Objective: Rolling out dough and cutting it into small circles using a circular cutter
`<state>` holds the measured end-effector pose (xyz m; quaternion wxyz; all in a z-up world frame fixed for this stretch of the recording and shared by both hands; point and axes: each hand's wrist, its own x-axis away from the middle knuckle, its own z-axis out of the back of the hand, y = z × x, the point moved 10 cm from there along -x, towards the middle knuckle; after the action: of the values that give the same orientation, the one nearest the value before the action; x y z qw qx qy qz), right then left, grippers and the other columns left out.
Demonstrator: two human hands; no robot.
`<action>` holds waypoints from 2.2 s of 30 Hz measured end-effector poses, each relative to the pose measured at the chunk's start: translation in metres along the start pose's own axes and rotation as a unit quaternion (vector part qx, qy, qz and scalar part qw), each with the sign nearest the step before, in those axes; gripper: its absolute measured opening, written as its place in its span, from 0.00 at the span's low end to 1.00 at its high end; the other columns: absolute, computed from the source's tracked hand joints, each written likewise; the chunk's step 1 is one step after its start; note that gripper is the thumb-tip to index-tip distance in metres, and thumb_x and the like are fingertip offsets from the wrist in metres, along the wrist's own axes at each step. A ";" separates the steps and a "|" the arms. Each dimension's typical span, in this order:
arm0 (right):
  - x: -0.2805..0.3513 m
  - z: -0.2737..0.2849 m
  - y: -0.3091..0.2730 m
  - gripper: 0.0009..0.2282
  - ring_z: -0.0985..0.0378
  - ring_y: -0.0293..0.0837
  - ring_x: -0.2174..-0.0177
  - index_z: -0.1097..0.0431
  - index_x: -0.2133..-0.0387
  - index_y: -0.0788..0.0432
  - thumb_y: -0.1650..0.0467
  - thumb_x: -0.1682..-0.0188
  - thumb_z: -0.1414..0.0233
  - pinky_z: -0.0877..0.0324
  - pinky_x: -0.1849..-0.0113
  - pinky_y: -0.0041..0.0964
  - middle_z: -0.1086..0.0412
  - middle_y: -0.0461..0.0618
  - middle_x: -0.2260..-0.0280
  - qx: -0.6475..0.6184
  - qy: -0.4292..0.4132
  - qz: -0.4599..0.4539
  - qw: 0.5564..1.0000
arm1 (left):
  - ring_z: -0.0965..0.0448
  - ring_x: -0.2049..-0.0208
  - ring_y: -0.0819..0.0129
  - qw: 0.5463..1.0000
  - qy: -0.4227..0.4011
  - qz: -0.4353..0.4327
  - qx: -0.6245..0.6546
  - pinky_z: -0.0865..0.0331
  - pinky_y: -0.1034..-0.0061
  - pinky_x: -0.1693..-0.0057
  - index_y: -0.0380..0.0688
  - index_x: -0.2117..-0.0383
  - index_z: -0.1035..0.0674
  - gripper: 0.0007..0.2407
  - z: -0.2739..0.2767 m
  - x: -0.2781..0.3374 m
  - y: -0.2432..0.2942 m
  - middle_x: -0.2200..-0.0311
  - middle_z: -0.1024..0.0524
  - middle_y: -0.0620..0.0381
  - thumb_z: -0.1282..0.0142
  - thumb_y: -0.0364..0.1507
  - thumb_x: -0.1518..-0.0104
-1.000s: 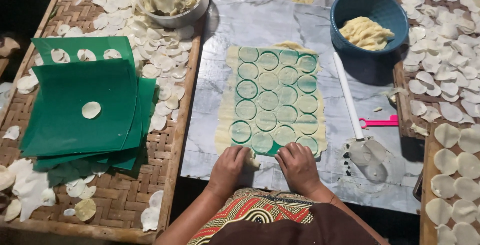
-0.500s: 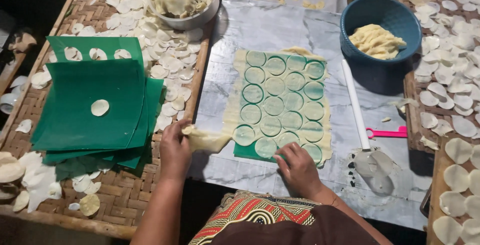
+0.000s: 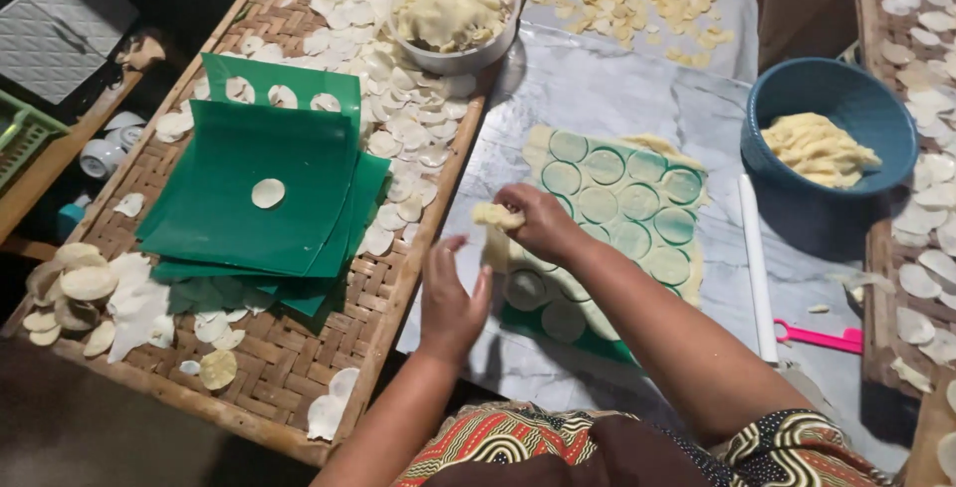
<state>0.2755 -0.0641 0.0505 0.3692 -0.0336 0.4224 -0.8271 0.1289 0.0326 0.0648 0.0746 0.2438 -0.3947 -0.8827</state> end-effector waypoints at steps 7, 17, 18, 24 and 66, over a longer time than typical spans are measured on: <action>0.017 -0.064 0.015 0.09 0.23 0.54 0.70 0.29 0.69 0.53 0.64 0.57 0.41 0.29 0.67 0.48 0.34 0.52 0.58 0.249 -0.202 0.064 0.945 | 0.30 0.60 0.56 0.982 -0.140 -0.092 -0.089 0.35 0.64 0.52 0.46 0.54 0.27 0.12 -0.054 0.061 -0.014 0.60 0.31 0.51 0.44 0.31 0.43; -0.104 0.018 0.114 0.13 0.24 0.47 0.68 0.33 0.61 0.59 0.71 0.58 0.40 0.29 0.64 0.41 0.28 0.52 0.65 -0.004 -0.043 -0.118 0.992 | 0.27 0.55 0.60 0.987 -0.127 -0.091 -0.021 0.35 0.67 0.47 0.46 0.61 0.24 0.09 -0.037 0.051 0.005 0.56 0.26 0.57 0.41 0.28 0.46; -0.109 0.031 0.113 0.15 0.25 0.42 0.67 0.37 0.57 0.59 0.72 0.55 0.42 0.29 0.63 0.36 0.30 0.48 0.63 -0.070 -0.020 -0.111 0.991 | 0.27 0.55 0.61 0.987 -0.134 -0.084 -0.018 0.35 0.68 0.47 0.46 0.61 0.24 0.09 -0.037 0.050 0.006 0.56 0.26 0.58 0.41 0.28 0.46; -0.063 -0.021 0.098 0.36 0.24 0.52 0.58 0.33 0.45 0.40 0.60 0.72 0.27 0.28 0.59 0.50 0.32 0.47 0.52 0.359 -0.267 -0.030 0.894 | 0.26 0.54 0.61 0.986 -0.154 -0.056 -0.022 0.35 0.67 0.46 0.46 0.62 0.23 0.08 -0.035 0.046 0.009 0.55 0.26 0.58 0.41 0.27 0.46; -0.018 0.210 0.299 0.16 0.23 0.56 0.65 0.25 0.55 0.63 0.68 0.55 0.39 0.30 0.59 0.45 0.23 0.58 0.62 0.152 0.245 -0.254 0.923 | 0.24 0.54 0.63 0.988 -0.140 -0.055 -0.021 0.32 0.69 0.48 0.47 0.62 0.21 0.08 -0.043 0.047 0.000 0.55 0.23 0.60 0.39 0.28 0.48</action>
<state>0.5397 -0.3049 -0.0270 0.0325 0.1205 0.3462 -0.9298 0.1090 -0.0113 0.0225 -0.0250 0.1381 -0.3682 -0.9191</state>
